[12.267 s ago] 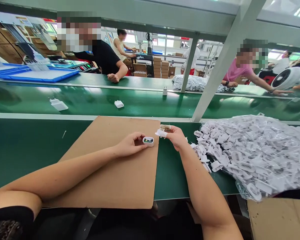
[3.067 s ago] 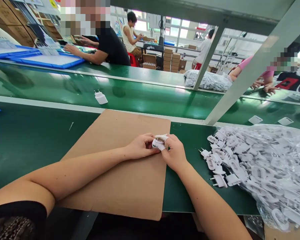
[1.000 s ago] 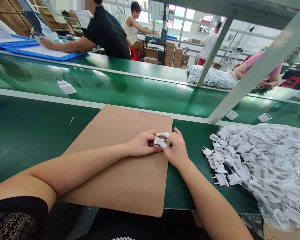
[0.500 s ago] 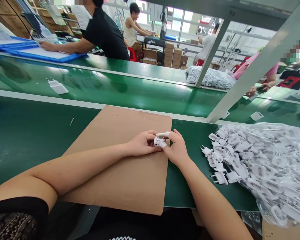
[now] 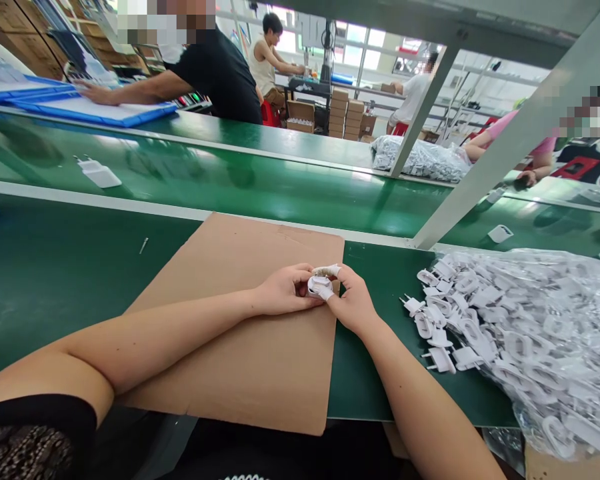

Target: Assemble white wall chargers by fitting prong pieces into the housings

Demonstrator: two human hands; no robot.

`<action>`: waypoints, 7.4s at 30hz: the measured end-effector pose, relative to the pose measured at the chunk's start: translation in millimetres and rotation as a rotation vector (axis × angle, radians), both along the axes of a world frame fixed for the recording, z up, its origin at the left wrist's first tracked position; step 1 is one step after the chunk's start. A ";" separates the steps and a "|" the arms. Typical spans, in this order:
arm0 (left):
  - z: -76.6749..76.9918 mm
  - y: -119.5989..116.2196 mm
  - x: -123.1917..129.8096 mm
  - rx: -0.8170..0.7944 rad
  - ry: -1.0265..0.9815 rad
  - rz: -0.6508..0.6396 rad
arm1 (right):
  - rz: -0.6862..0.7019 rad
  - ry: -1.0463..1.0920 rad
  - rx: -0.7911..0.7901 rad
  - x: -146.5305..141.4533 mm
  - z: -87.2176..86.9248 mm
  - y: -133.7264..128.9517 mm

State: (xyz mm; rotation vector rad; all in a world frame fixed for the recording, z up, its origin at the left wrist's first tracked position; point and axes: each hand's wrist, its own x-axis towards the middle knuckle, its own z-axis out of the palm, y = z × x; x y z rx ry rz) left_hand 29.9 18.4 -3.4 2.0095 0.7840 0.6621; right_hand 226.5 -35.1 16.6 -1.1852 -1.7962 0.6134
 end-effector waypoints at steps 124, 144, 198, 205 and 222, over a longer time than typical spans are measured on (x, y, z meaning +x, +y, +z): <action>-7.2 -4.9 4.3 0.113 0.038 0.069 | -0.279 -0.873 -0.055 -17.0 50.0 1.3; 27.5 19.8 -21.7 0.042 -0.025 0.156 | -0.807 -0.820 -0.060 67.8 24.1 -41.4; -9.2 -12.2 -30.0 -0.033 -0.102 0.158 | -0.122 0.118 0.062 -25.4 7.1 -8.8; -7.2 -10.8 -31.9 -0.051 -0.157 0.116 | -0.026 -0.356 0.247 -32.6 6.2 -12.8; -2.8 -10.4 -33.6 -0.053 -0.148 0.107 | -0.038 -0.651 0.255 -41.8 24.4 -7.0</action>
